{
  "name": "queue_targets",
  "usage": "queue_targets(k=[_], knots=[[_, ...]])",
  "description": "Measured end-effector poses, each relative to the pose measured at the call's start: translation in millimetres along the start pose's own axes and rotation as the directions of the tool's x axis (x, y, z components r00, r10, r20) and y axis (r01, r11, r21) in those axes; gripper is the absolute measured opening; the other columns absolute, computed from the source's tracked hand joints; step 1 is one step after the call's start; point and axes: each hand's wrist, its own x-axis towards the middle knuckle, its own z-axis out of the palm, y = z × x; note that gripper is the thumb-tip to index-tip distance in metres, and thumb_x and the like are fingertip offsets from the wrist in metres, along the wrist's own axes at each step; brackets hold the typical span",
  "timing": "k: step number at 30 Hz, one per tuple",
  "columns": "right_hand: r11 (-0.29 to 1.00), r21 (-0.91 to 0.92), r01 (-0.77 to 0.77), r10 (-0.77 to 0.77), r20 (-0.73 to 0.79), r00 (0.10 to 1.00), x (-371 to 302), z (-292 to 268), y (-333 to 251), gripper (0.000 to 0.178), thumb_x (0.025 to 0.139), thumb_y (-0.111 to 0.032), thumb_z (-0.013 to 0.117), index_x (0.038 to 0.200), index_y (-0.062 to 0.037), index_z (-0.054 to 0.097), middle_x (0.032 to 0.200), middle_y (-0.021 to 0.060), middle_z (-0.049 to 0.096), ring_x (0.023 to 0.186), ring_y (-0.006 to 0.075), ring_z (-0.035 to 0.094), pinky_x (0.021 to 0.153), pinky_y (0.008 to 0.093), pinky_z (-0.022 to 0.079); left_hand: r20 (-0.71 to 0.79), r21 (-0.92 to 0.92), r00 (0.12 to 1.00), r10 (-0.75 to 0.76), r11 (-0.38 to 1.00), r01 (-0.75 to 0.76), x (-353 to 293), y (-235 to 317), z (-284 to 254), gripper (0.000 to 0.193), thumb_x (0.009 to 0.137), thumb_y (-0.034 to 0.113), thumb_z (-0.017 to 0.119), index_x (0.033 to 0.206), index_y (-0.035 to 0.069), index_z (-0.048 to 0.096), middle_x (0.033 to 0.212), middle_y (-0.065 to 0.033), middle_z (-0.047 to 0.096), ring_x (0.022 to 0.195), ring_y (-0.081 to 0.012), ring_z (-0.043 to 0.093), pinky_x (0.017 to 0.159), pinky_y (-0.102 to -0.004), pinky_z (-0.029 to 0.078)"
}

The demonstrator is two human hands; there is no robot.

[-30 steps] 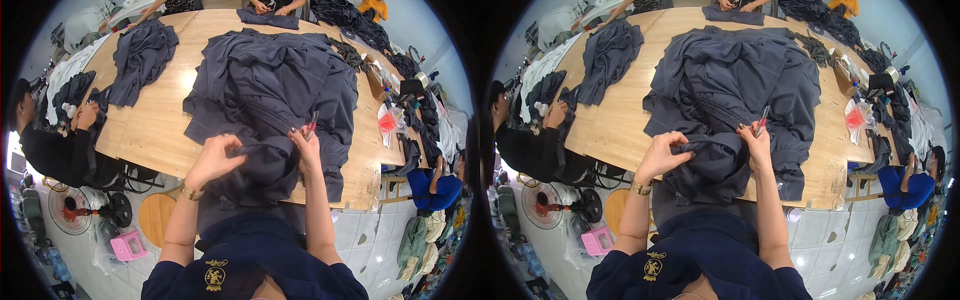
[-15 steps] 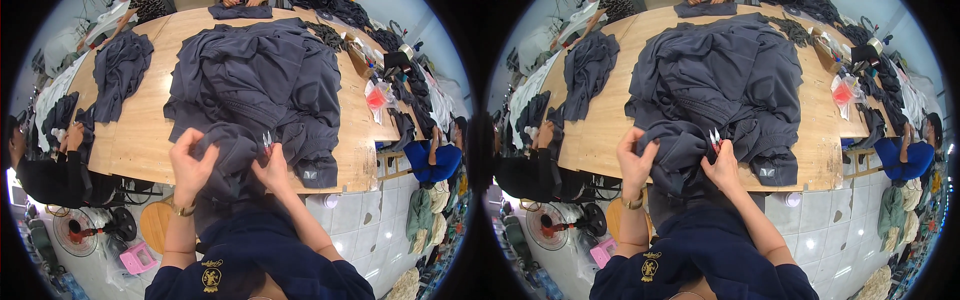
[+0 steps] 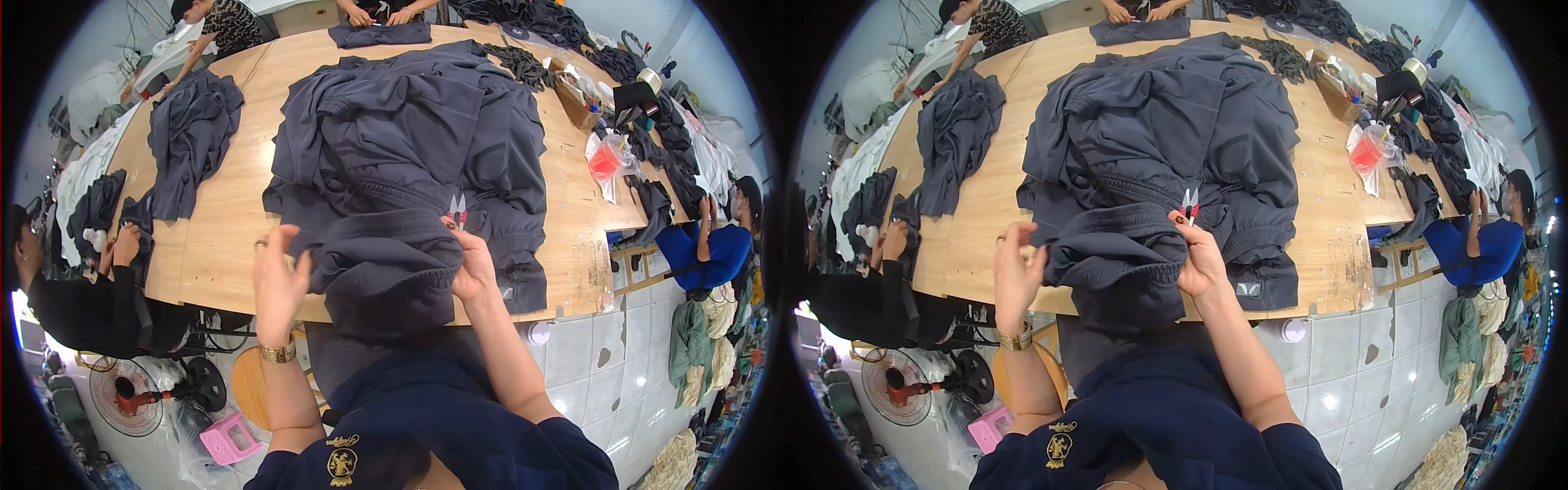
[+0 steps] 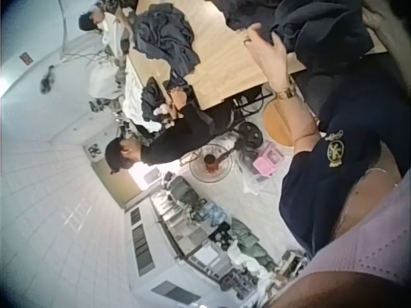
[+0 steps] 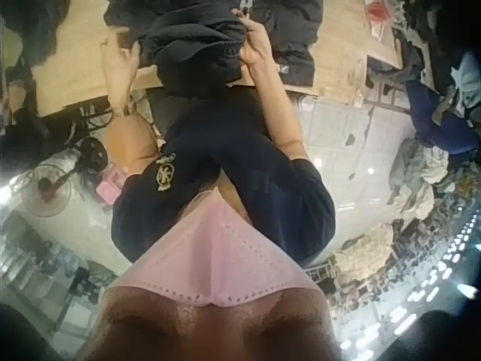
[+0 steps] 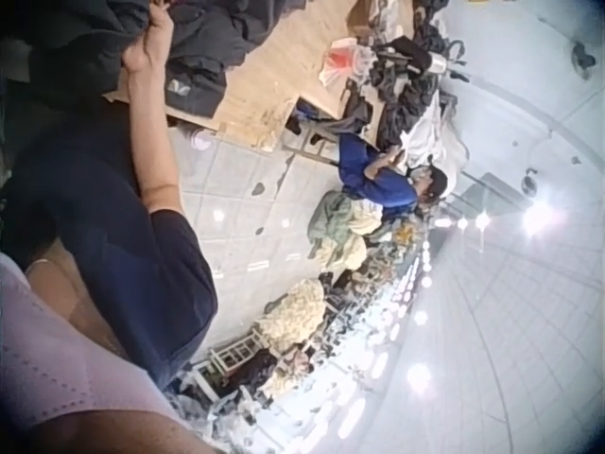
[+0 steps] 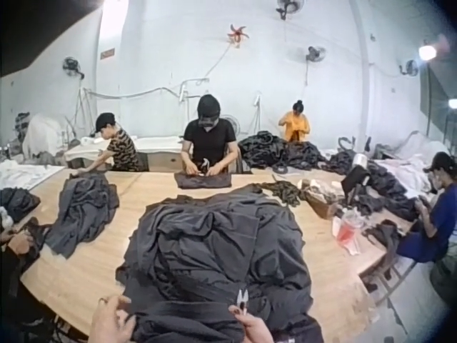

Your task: Inspect garments and use snips to trim loose threads in a factory setting.

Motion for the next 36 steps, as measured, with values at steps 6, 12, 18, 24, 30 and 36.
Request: queue_targets(k=[6,12,18,24,30,36], knots=[[0.967,-0.253,-0.008,0.0,-0.029,1.0,0,21,5,0.013,0.085,0.004,0.045,0.091,-0.0068,0.048,0.087,0.0081,0.058,0.078,0.0192,0.063,0.07,0.0339,0.055,0.196,-0.381,0.814,0.547,0.807,-0.451,10,49,39,0.051,0.071,0.008,0.072,0.12,0.006,0.054,0.125,-0.0154,0.053,0.122,-0.0309,0.047,0.101,-0.0351,0.037],[0.304,-0.892,0.335,-0.384,0.208,0.9,-1,33,-7,0.026,0.076,-0.005,0.066,0.087,-0.0068,0.043,0.081,0.0033,0.054,0.077,0.0112,0.053,0.072,0.0252,0.044,0.671,-0.727,0.639,0.376,0.499,0.471,27,28,62,0.019,0.089,0.017,0.061,0.1,0.001,0.061,0.087,-0.0012,0.064,0.082,-0.0047,0.056,0.076,-0.0232,0.046],[-0.431,-0.861,0.27,-0.471,0.47,0.746,-6,14,22,0.043,0.07,-0.017,0.075,0.087,0.0003,0.04,0.079,0.0125,0.047,0.07,0.0276,0.049,0.065,0.0347,0.041,0.699,-0.682,0.669,0.253,-0.047,0.73,41,11,66,0.035,0.096,0.029,0.048,0.104,-0.003,0.061,0.104,-0.011,0.066,0.096,-0.0196,0.063,0.087,-0.0316,0.05],[-0.522,-0.824,0.22,-0.5,0.505,0.704,0,-1,33,0.033,0.071,-0.011,0.068,0.087,0.001,0.042,0.082,0.0167,0.046,0.076,0.0347,0.05,0.065,0.0403,0.042,0.77,-0.37,0.51,0.383,-0.384,0.846,42,1,73,0.04,0.097,0.028,0.044,0.112,-0.006,0.058,0.112,-0.0177,0.063,0.102,-0.0272,0.061,0.094,-0.0394,0.047],[-0.527,-0.83,0.182,-0.529,0.488,0.694,-1,-17,26,0.025,0.073,-0.004,0.062,0.088,0.0008,0.043,0.078,0.0188,0.051,0.074,0.0385,0.053,0.066,0.0419,0.044,0.72,-0.449,0.571,0.395,-0.363,0.817,47,16,61,0.033,0.095,0.023,0.049,0.11,-0.004,0.059,0.109,-0.0162,0.064,0.1,-0.0272,0.062,0.092,-0.0393,0.048],[0.876,-0.451,0.174,-0.245,-0.104,0.964,0,-27,0,0.021,0.078,0.006,0.058,0.079,-0.0108,0.044,0.078,0.003,0.055,0.078,0.0152,0.058,0.073,0.0302,0.048,0.623,-0.782,0.771,0.131,0.111,0.613,41,15,54,0.02,0.087,0.011,0.063,0.104,0.002,0.062,0.098,-0.0042,0.066,0.088,-0.0113,0.061,0.081,-0.0238,0.048]])
